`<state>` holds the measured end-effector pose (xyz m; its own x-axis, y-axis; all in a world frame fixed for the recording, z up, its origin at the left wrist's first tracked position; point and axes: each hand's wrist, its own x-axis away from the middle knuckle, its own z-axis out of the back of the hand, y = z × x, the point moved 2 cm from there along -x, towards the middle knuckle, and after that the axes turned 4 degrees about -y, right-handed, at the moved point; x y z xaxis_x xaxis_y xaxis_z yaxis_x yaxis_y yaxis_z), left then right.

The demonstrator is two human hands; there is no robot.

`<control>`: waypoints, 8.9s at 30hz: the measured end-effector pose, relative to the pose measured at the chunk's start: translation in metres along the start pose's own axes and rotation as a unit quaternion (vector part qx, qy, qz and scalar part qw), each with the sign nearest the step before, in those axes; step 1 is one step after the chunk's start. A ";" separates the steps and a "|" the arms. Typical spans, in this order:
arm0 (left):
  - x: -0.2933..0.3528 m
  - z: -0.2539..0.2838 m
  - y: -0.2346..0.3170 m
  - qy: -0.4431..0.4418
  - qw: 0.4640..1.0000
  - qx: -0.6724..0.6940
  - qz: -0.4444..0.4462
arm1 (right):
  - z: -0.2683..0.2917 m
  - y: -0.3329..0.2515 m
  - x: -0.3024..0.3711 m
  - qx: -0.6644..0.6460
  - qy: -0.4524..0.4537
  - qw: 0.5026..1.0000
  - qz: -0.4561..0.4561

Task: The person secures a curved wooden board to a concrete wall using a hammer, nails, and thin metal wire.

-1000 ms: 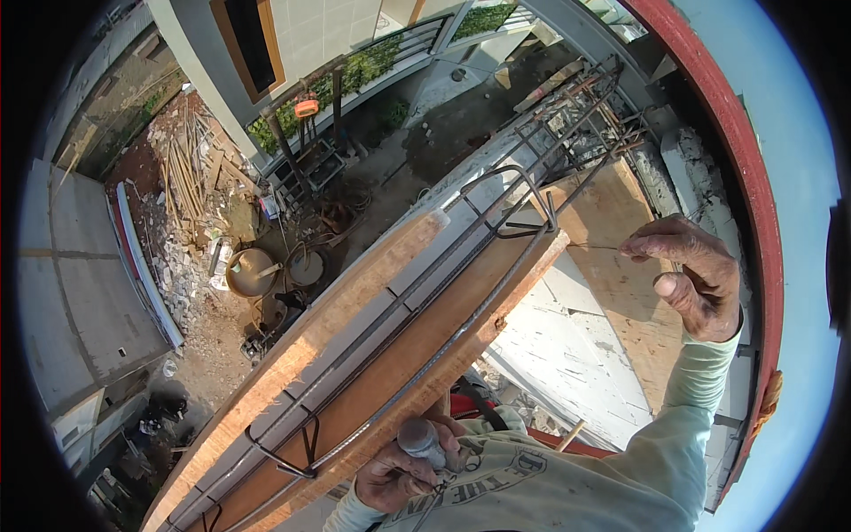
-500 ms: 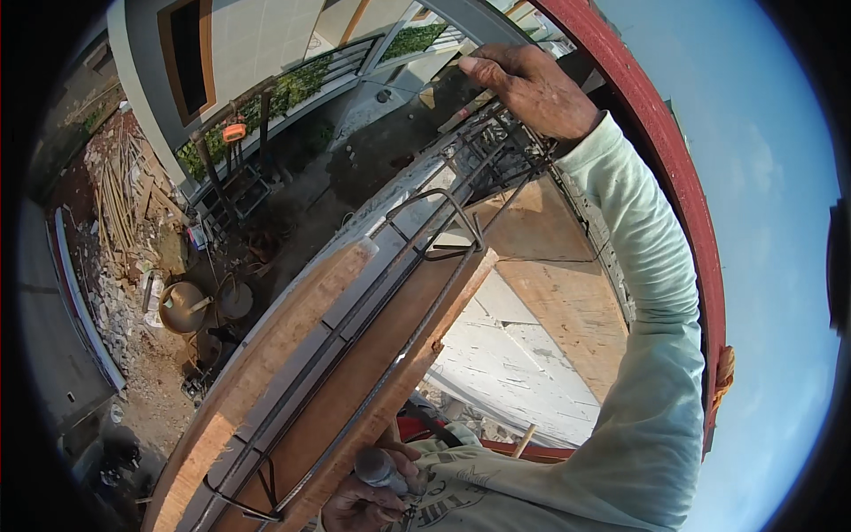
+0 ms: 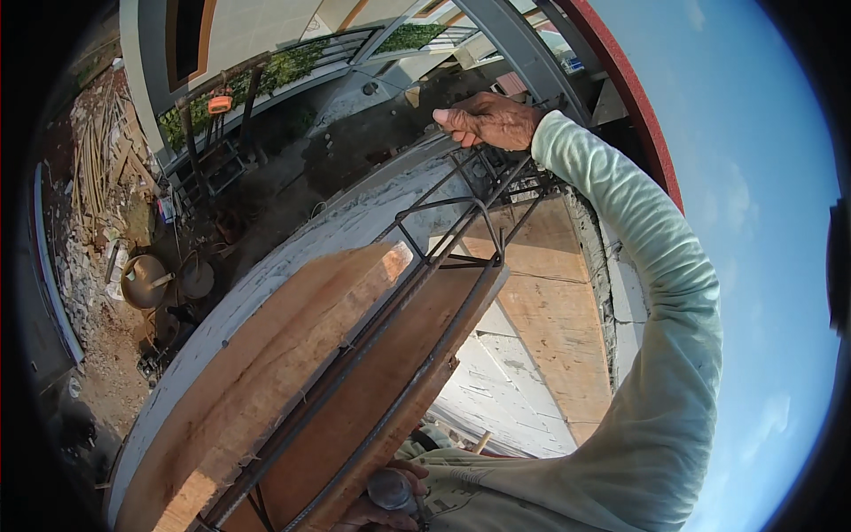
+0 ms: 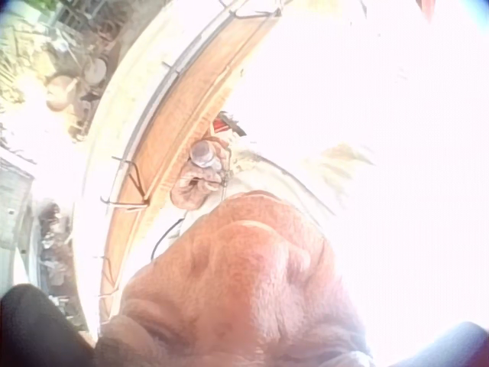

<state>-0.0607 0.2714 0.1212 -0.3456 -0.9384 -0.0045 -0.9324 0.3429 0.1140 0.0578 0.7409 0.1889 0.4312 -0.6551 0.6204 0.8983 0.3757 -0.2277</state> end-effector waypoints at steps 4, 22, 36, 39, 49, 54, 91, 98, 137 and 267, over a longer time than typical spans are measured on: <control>-0.013 -0.002 -0.002 0.010 1.000 0.011 0.018 | 0.000 -0.004 -0.009 0.032 -0.106 0.993 0.032; -0.029 -0.003 -0.005 0.018 0.999 0.009 0.035 | -0.028 0.006 -0.032 0.164 -0.120 0.972 0.116; -0.023 0.000 -0.002 0.050 0.999 -0.013 -0.005 | -0.052 0.005 -0.045 0.095 -0.156 0.981 0.071; -0.025 0.002 -0.002 0.052 0.998 -0.033 -0.018 | -0.056 0.006 -0.047 0.089 -0.128 0.983 0.101; -0.020 -0.007 0.001 0.093 0.980 -0.143 -0.105 | -0.016 0.008 -0.034 -0.011 -0.118 0.990 0.076; -0.019 -0.009 0.005 0.134 0.967 -0.176 -0.125 | 0.020 -0.011 -0.051 0.164 -0.019 0.965 0.203; -0.015 0.003 -0.007 0.058 0.992 0.109 0.036 | 0.066 -0.062 -0.005 0.079 0.262 0.943 0.187; -0.010 0.007 -0.008 -0.009 0.994 -0.059 -0.087 | 0.029 -0.027 0.131 0.283 0.324 0.903 -0.004; -0.024 -0.003 0.010 -0.004 0.967 -0.225 -0.120 | 0.024 0.081 0.080 0.159 0.013 0.987 -0.025; -0.008 -0.022 -0.024 0.043 0.924 -0.319 -0.207 | -0.075 -0.113 0.072 0.108 0.204 0.925 0.300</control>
<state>-0.0330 0.2696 0.1404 0.0620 -0.9927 -0.1038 -0.7218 -0.1164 0.6823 -0.0063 0.6025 0.2031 0.8828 -0.4620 0.0851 0.4675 0.8459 -0.2569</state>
